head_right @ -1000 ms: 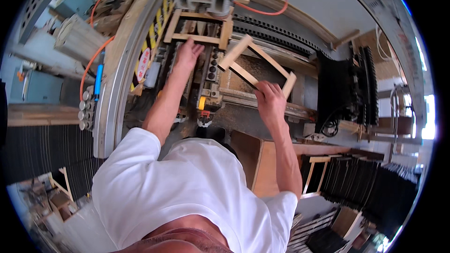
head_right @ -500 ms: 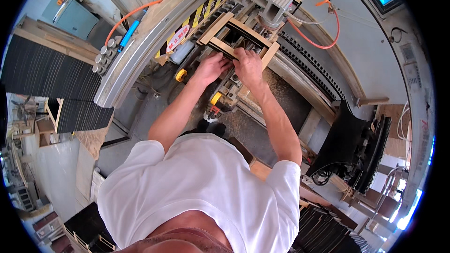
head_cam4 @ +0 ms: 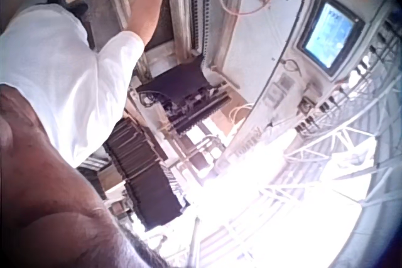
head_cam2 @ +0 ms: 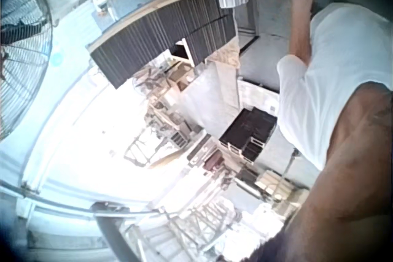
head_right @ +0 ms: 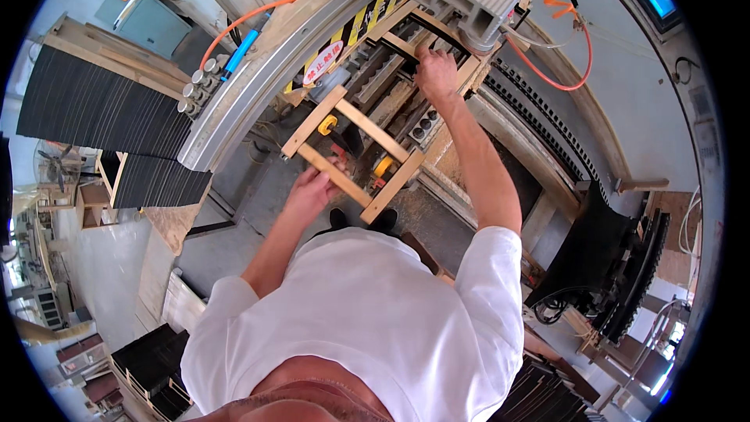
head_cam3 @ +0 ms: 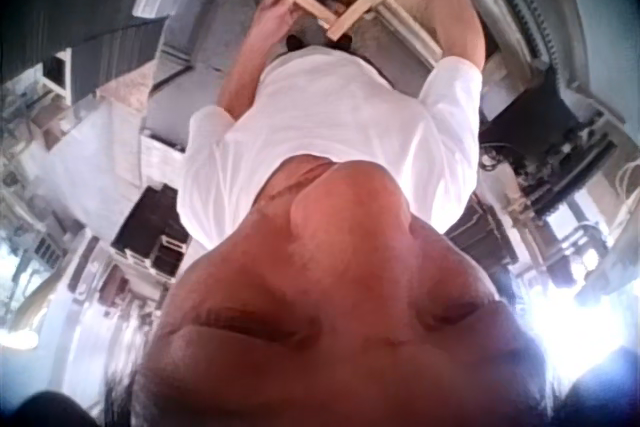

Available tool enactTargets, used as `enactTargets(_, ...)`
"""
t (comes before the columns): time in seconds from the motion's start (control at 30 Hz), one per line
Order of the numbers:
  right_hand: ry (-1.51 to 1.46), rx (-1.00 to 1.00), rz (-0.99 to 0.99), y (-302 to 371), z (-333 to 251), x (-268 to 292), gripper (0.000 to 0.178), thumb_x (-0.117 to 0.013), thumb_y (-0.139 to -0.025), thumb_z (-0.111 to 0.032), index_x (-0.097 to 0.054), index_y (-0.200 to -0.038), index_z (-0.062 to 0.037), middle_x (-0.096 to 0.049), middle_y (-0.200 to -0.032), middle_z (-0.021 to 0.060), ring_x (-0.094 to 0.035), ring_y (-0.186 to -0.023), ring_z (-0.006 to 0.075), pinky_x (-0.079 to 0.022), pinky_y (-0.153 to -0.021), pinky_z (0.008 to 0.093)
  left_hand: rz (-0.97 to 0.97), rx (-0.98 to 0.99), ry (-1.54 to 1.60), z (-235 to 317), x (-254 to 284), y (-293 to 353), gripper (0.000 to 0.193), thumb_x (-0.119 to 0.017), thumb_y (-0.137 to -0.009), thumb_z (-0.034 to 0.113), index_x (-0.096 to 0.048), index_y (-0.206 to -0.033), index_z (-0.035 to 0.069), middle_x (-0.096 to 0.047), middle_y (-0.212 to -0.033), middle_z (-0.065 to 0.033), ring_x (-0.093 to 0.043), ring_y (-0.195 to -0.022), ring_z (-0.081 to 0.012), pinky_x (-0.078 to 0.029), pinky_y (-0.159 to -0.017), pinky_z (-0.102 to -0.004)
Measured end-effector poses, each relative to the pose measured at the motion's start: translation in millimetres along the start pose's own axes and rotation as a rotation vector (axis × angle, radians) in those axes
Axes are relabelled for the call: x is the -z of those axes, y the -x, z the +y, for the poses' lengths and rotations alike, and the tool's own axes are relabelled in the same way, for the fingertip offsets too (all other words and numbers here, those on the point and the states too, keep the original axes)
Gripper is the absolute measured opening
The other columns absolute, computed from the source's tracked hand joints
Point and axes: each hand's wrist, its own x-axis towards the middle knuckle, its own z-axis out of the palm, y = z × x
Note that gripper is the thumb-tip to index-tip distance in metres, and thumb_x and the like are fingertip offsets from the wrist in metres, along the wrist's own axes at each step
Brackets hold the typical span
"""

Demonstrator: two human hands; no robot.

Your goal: The person repeatedly picks up small wooden frames from a conveyor belt, places them into a machine jig, and removes them after processing. The frames are then placed back onto the belt. The cycle continues throughout the clip.

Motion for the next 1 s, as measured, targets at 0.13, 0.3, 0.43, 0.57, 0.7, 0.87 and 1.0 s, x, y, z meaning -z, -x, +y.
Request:
enactTargets(0.13,0.174,0.09,-0.033,-16,3,1,0.027,-0.069,-0.069,-0.008,-0.054,-0.092,-0.0093,-0.066,-0.086,0.0105,-0.059,-0.092,0.0303,-0.041,-0.078,0.04,0.006,0.04,-0.007,13,17,44,0.034,-0.048,-0.097,0.011,-0.047,-0.13,0.003,-0.057,-0.124,-0.012,-0.055,-0.117,-0.0275,-0.048,-0.096,-0.0395)
enactTargets(0.3,0.498,0.119,-0.199,-50,-3,4,0.026,-0.063,-0.074,-0.006,-0.055,-0.098,-0.007,-0.068,-0.084,0.0125,-0.059,-0.096,0.0275,-0.038,-0.082,0.0373,0.038,0.086,-0.013,28,51,69,0.034,-0.048,-0.097,0.012,-0.047,-0.13,0.003,-0.058,-0.122,-0.0113,-0.056,-0.115,-0.0269,-0.046,-0.098,-0.0408)
enactTargets(0.43,0.666,0.038,-0.339,-75,0,3,0.026,-0.061,-0.079,-0.008,-0.056,-0.105,-0.0074,-0.07,-0.087,0.0102,-0.06,-0.099,0.0263,-0.037,-0.084,0.0358,0.094,0.072,-0.025,44,82,78,0.033,-0.05,-0.096,0.01,-0.047,-0.128,0.002,-0.058,-0.119,-0.0119,-0.057,-0.113,-0.0267,-0.047,-0.098,-0.0408)
enactTargets(0.57,0.722,-0.02,-0.339,-98,26,-13,0.022,-0.06,-0.083,-0.012,-0.059,-0.105,-0.0088,-0.07,-0.089,0.0073,-0.06,-0.098,0.0245,-0.038,-0.085,0.0359,0.181,0.058,-0.042,53,109,87,0.032,-0.051,-0.096,0.011,-0.047,-0.127,0.002,-0.058,-0.119,-0.0122,-0.058,-0.111,-0.0257,-0.048,-0.097,-0.0408)
enactTargets(0.7,0.71,-0.013,-0.337,-113,36,-17,0.017,-0.059,-0.083,-0.011,-0.063,-0.1,-0.0114,-0.069,-0.091,0.008,-0.062,-0.096,0.0242,-0.039,-0.085,0.0364,0.249,0.028,-0.001,48,123,88,0.032,-0.052,-0.096,0.013,-0.048,-0.125,0.002,-0.058,-0.12,-0.0119,-0.058,-0.111,-0.0251,-0.047,-0.097,-0.041)
enactTargets(0.87,0.511,0.042,-0.336,-130,61,-20,0.02,-0.059,-0.075,-0.002,-0.062,-0.093,-0.0104,-0.068,-0.085,0.0114,-0.065,-0.088,0.0288,-0.044,-0.083,0.0417,0.34,0.013,0.07,34,122,73,0.031,-0.056,-0.094,0.017,-0.051,-0.121,0.003,-0.059,-0.117,-0.0091,-0.057,-0.113,-0.0237,-0.048,-0.096,-0.0395)
enactTargets(1.0,0.443,0.03,-0.445,-142,76,-24,0.018,-0.067,-0.072,-0.003,-0.067,-0.089,-0.0106,-0.068,-0.088,0.0106,-0.066,-0.093,0.0299,-0.046,-0.079,0.0441,0.334,0.025,0.089,19,124,55,0.031,-0.056,-0.094,0.018,-0.051,-0.121,0.002,-0.059,-0.118,-0.0087,-0.057,-0.112,-0.0231,-0.048,-0.094,-0.0387)
